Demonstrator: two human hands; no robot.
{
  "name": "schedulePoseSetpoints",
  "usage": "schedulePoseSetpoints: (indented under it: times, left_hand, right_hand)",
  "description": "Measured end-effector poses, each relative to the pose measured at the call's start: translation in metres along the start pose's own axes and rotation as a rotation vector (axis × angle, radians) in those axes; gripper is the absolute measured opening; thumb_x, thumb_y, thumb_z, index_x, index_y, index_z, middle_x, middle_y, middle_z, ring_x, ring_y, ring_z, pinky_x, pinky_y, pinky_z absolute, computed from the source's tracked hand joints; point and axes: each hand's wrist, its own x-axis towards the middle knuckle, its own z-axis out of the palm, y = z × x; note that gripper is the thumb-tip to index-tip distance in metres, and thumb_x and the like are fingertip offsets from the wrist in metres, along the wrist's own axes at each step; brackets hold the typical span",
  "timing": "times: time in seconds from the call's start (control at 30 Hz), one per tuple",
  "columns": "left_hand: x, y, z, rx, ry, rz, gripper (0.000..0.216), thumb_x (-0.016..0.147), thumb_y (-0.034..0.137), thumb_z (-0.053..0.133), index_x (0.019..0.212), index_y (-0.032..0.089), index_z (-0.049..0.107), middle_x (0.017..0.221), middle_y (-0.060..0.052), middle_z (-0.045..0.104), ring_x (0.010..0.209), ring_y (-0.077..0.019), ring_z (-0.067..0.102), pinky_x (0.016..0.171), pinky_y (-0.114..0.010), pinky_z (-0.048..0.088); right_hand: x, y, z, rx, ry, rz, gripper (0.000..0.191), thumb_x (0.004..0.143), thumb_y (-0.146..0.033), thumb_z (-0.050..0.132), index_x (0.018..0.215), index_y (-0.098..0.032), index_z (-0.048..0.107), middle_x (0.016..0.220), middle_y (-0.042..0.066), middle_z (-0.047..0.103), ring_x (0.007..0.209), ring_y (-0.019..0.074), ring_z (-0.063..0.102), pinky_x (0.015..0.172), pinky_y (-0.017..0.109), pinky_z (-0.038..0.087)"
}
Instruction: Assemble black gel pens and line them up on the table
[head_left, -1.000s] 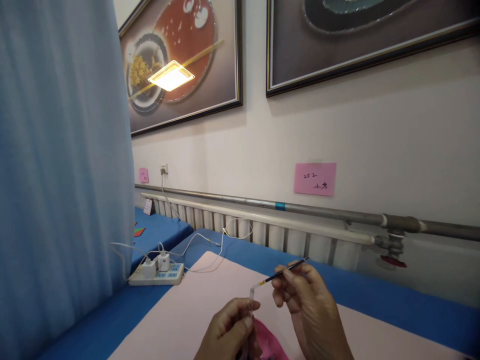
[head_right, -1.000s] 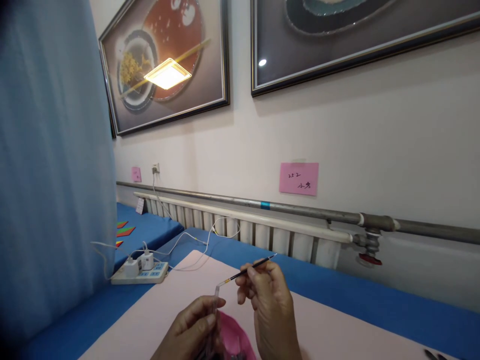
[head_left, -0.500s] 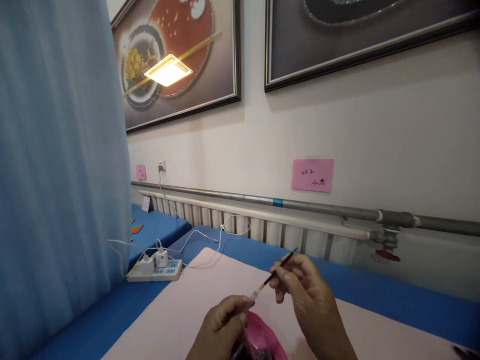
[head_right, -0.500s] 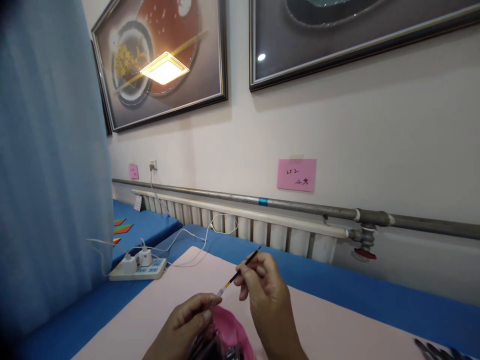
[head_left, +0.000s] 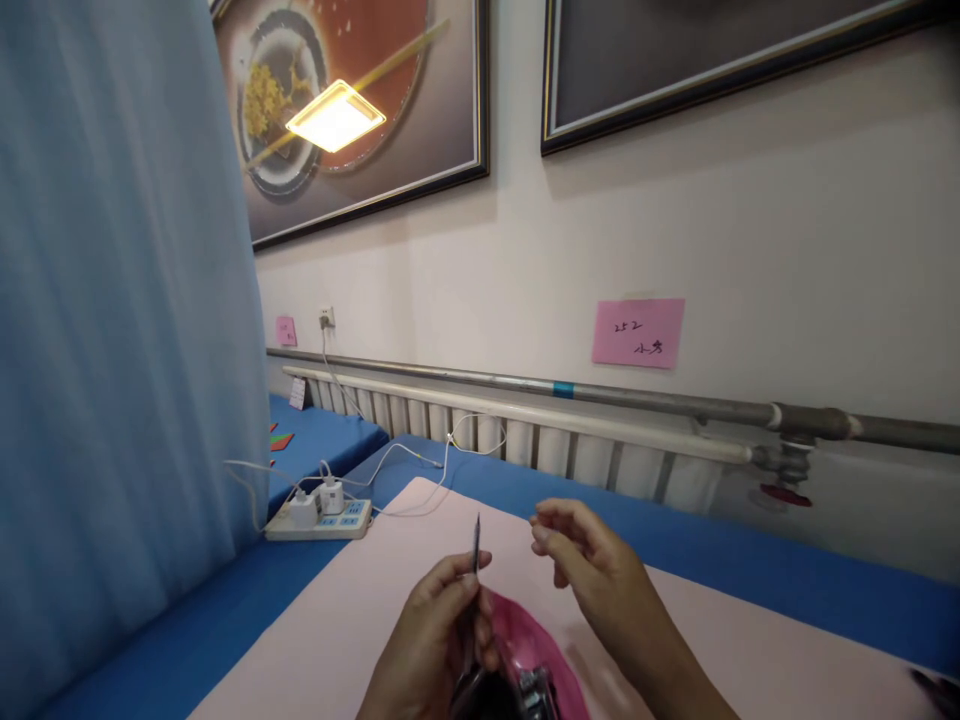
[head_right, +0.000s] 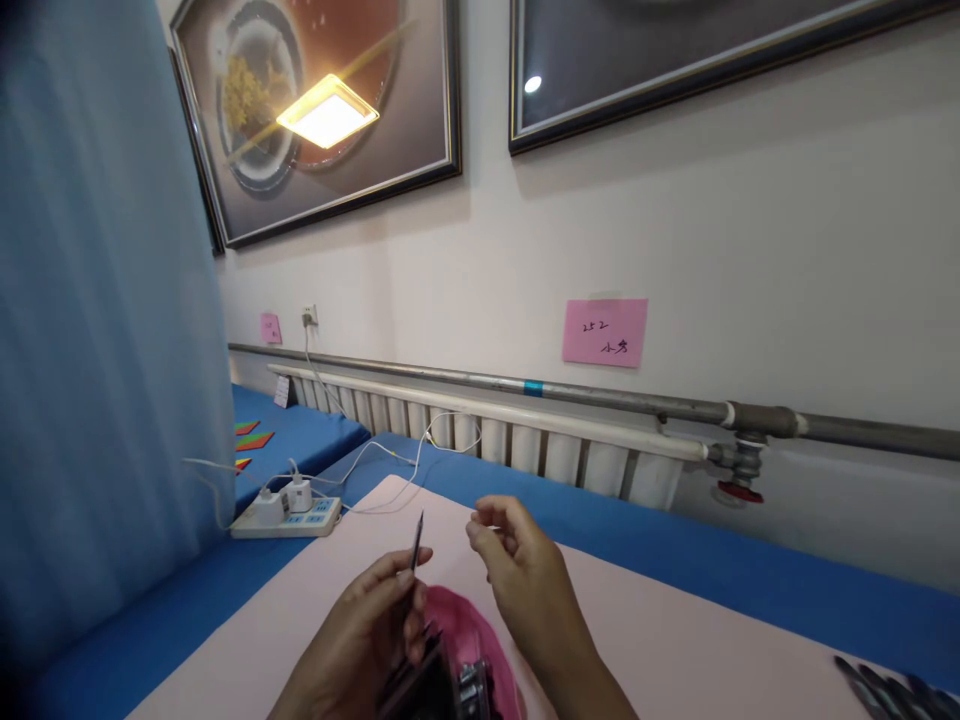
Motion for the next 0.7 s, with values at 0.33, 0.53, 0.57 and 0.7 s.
schedulePoseSetpoints:
  times: [0.33,0.53,0.57,0.7]
  left_hand:
    - [-0.004,0.018,-0.004,-0.205,0.226,0.014,0.026,0.08,0.015,0.058,0.106,0.013,0.053,0.074,-0.007,0.066,0.066,-0.0165,0.066,0.063,-0.029,0.053]
    - [-0.006,0.02,-0.005,-0.216,0.255,0.024,0.027,0.078,0.015,0.061,0.104,0.013,0.053,0.077,-0.009,0.068,0.068,-0.0182,0.068,0.063,-0.03,0.054]
    - [-0.006,0.021,-0.005,-0.212,0.26,0.027,0.025,0.079,0.015,0.06,0.102,0.013,0.053,0.077,-0.009,0.069,0.068,-0.0182,0.068,0.062,-0.029,0.055]
    - [-0.008,0.028,-0.008,-0.201,0.308,0.09,0.016,0.081,0.013,0.057,0.097,0.014,0.053,0.075,-0.008,0.069,0.068,-0.0172,0.069,0.062,-0.028,0.055]
  right_hand:
    - [-0.012,-0.004,0.007,-0.23,-0.155,-0.075,0.011,0.075,-0.033,0.056,0.074,-0.024,0.061,0.066,-0.002,0.061,0.061,0.0161,0.054,0.055,0.026,0.04]
    - [-0.03,-0.018,0.012,-0.359,-0.136,-0.139,0.012,0.076,-0.034,0.055,0.073,-0.025,0.062,0.07,-0.001,0.064,0.063,0.0171,0.056,0.058,0.027,0.04]
    - [-0.034,-0.02,0.014,-0.386,-0.15,-0.147,0.013,0.077,-0.034,0.054,0.073,-0.025,0.062,0.072,-0.001,0.065,0.065,0.0175,0.057,0.059,0.027,0.04]
    - [-0.046,-0.025,0.015,-0.577,-0.245,-0.135,0.015,0.078,-0.029,0.048,0.07,-0.024,0.059,0.071,0.0,0.064,0.066,0.0178,0.056,0.061,0.028,0.04]
